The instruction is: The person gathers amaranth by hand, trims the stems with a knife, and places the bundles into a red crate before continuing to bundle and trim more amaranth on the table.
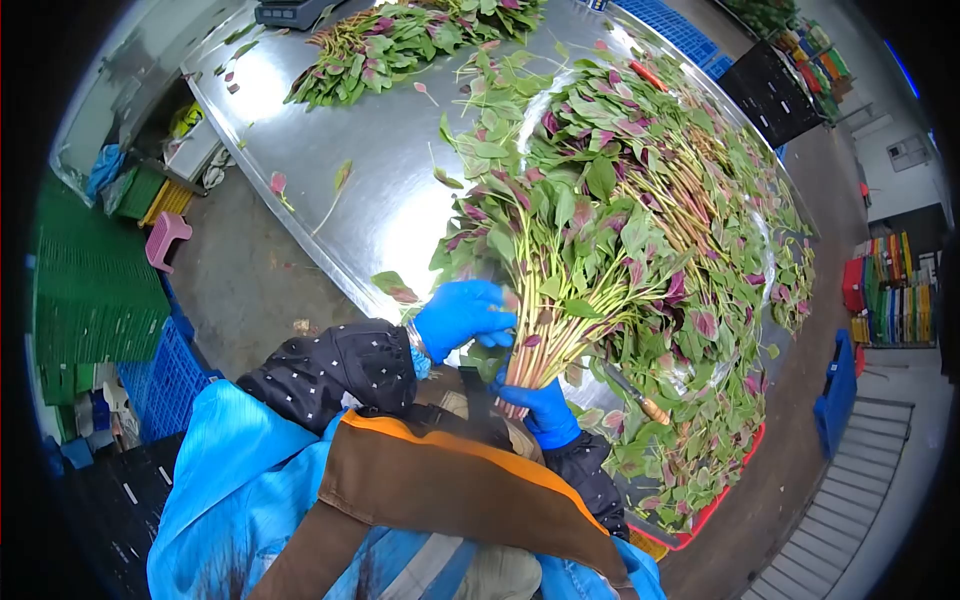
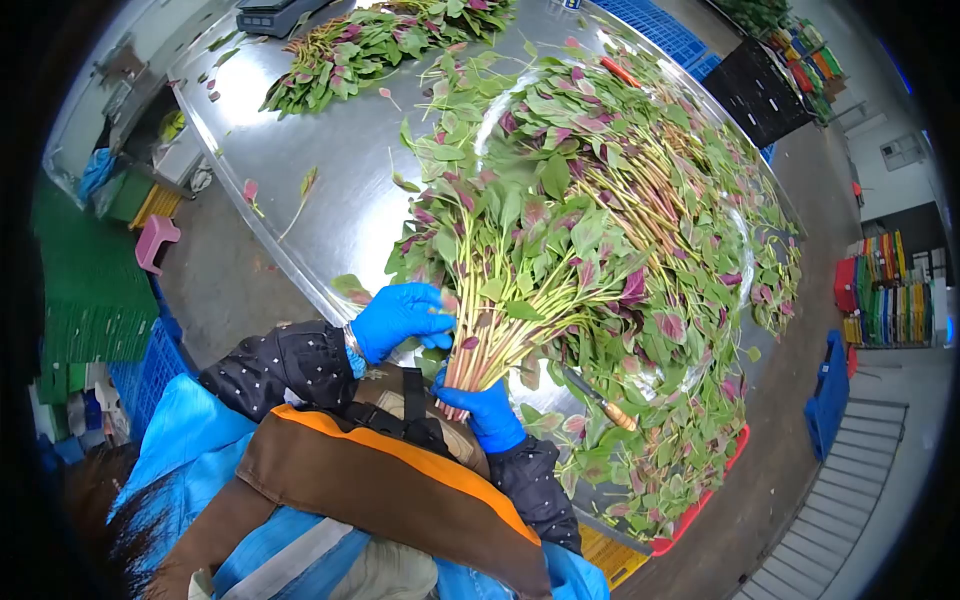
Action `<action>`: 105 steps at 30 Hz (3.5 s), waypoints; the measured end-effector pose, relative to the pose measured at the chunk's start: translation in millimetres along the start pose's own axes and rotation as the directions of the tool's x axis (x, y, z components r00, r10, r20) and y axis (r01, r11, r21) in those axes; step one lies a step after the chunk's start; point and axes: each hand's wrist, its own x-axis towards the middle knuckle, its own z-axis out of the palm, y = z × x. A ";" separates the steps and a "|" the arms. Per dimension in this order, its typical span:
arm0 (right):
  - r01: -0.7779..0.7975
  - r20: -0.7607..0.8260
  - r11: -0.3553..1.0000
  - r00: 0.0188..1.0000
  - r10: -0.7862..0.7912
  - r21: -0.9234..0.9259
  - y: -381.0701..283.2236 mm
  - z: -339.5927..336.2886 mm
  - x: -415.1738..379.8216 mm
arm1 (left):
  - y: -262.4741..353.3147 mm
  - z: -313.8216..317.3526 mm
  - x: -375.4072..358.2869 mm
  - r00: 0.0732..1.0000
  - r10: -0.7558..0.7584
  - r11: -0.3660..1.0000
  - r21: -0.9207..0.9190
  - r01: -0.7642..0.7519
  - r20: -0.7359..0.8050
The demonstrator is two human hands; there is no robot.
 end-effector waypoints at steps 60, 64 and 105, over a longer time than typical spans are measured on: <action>0.196 -0.096 0.938 0.968 -0.231 -0.287 -9.2 14.8 -21.3 | 84.4 42.4 26.8 0.625 0.427 0.002 0.691 -0.723 0.653; 0.251 -0.014 0.954 0.966 -0.257 -0.164 -2.0 6.6 -13.3 | 136.9 16.3 30.5 0.548 0.735 -0.123 0.873 -0.472 0.400; 0.298 0.249 0.268 0.947 -0.203 -0.916 -18.8 -60.3 -29.7 | 58.3 41.2 24.7 0.956 0.025 0.990 0.123 -0.064 0.293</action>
